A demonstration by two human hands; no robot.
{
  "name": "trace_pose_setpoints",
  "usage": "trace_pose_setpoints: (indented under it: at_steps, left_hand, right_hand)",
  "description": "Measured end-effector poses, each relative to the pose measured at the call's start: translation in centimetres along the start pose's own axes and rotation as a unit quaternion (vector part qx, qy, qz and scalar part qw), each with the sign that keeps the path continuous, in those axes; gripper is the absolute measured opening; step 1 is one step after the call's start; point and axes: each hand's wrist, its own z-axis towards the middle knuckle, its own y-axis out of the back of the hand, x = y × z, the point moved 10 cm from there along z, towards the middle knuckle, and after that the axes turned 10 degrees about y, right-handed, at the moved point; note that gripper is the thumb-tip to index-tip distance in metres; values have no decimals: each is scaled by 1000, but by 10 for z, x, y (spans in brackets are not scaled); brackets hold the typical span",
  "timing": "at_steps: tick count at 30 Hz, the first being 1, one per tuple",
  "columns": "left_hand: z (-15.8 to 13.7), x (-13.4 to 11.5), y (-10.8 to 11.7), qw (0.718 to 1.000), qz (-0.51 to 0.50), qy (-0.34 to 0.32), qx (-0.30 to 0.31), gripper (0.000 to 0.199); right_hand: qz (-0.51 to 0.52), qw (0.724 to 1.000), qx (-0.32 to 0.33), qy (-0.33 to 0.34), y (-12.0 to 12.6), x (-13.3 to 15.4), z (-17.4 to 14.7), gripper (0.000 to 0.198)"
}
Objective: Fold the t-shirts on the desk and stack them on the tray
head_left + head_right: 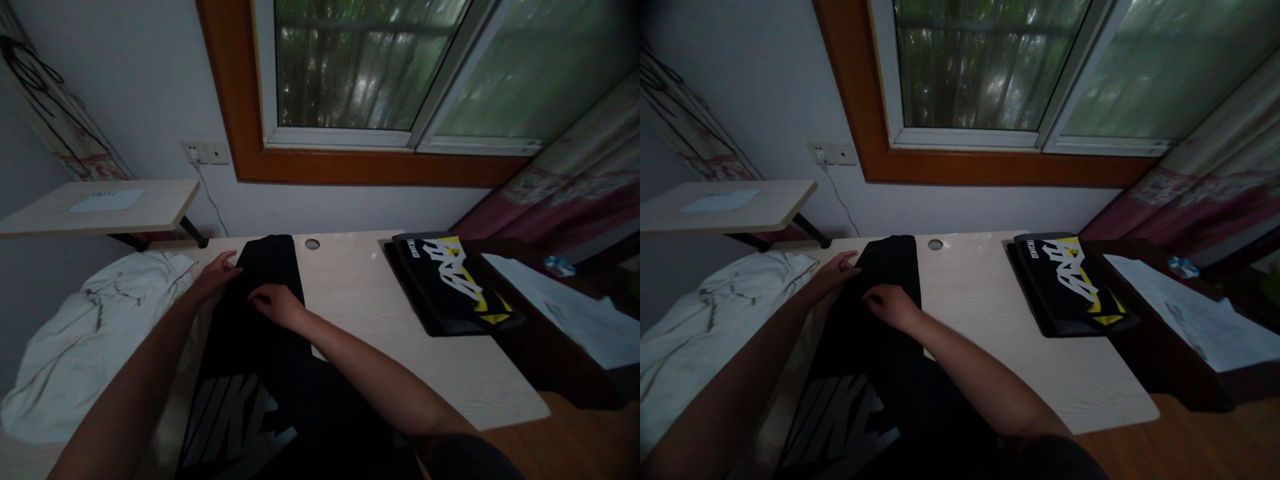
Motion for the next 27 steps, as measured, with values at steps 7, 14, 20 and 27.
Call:
trace_pose_setpoints:
  at_steps: [7,14,20,27]
  left_hand:
    - [-50,17,4,991,132,3,-17,84]
    - [-82,16,7,976,185,-53,-97,58]
    - [-96,16,3,967,230,-67,-89,49]
    - [-91,11,-1,968,227,-51,-89,48]
  right_hand:
    - [-159,984,-2,75,33,-7,-31,31]
    - [-274,956,45,90,18,-10,-55,48]
    - [-320,943,55,70,22,-15,-61,49]
    - [-341,937,67,47,35,-29,-63,48]
